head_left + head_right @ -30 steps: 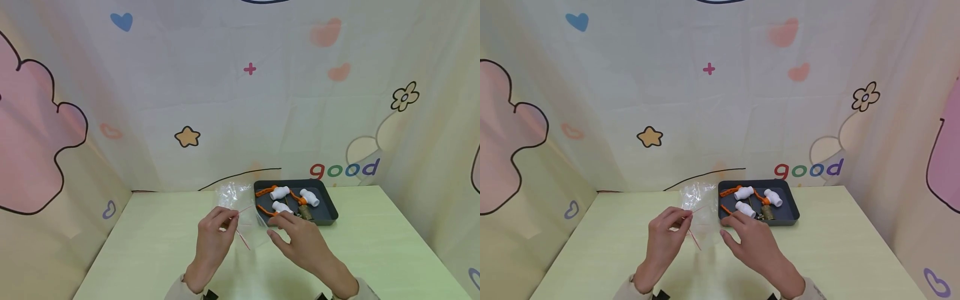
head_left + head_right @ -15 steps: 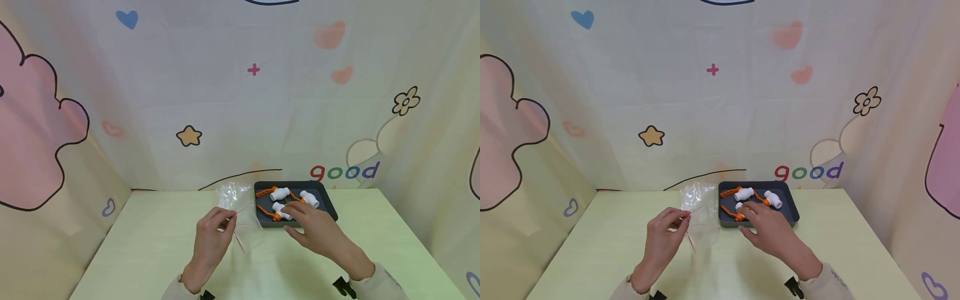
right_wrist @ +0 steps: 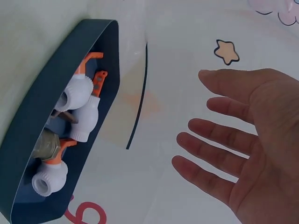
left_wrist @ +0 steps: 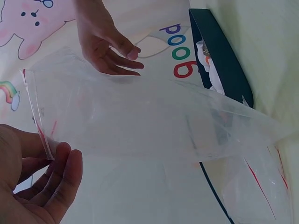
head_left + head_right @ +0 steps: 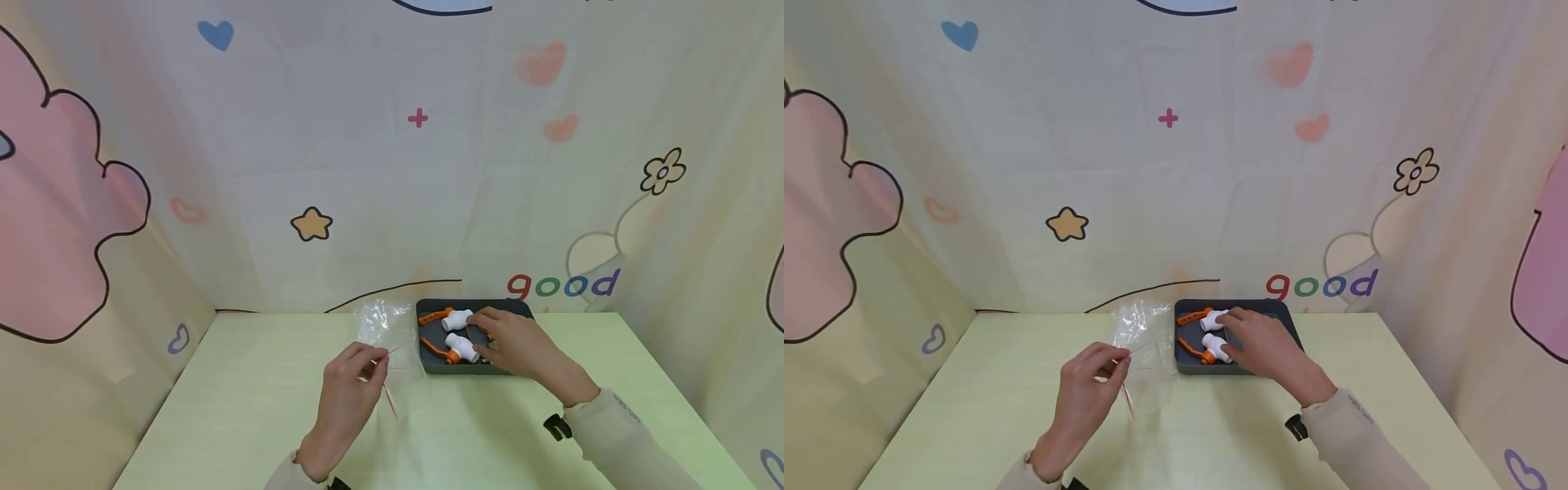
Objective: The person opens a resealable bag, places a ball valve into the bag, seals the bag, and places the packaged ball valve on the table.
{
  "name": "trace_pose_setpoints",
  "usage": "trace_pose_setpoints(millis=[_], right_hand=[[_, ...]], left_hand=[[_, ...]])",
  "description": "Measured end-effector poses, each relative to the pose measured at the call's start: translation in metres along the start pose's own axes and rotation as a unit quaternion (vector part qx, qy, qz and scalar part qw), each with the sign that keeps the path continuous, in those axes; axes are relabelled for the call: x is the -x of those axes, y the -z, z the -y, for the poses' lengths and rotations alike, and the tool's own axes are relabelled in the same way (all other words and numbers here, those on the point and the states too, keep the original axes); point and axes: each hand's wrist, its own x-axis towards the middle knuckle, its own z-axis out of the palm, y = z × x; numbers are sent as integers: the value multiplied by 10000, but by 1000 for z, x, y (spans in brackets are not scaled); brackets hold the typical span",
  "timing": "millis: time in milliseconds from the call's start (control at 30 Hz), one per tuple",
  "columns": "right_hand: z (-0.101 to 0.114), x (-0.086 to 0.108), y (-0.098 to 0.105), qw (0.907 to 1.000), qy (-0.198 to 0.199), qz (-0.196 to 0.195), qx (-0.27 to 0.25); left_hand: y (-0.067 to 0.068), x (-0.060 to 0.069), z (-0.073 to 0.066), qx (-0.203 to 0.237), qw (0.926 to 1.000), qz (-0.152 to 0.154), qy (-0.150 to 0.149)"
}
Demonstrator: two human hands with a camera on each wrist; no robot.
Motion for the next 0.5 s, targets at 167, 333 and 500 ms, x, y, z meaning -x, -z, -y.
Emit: trace_pose_setpoints(millis=[167,333,500], right_hand=[[-4,-10,-7,9995,-144,261,-130],[0,-24,-16,9974,-238,591,-342],[7,-40,-30,9916,-423,1056,-616]], left_hand=[[0,2,0,-23,10000,34,66],[-1,2,0,-39,9998,106,137],[-2,2,0,-48,9997,151,159]])
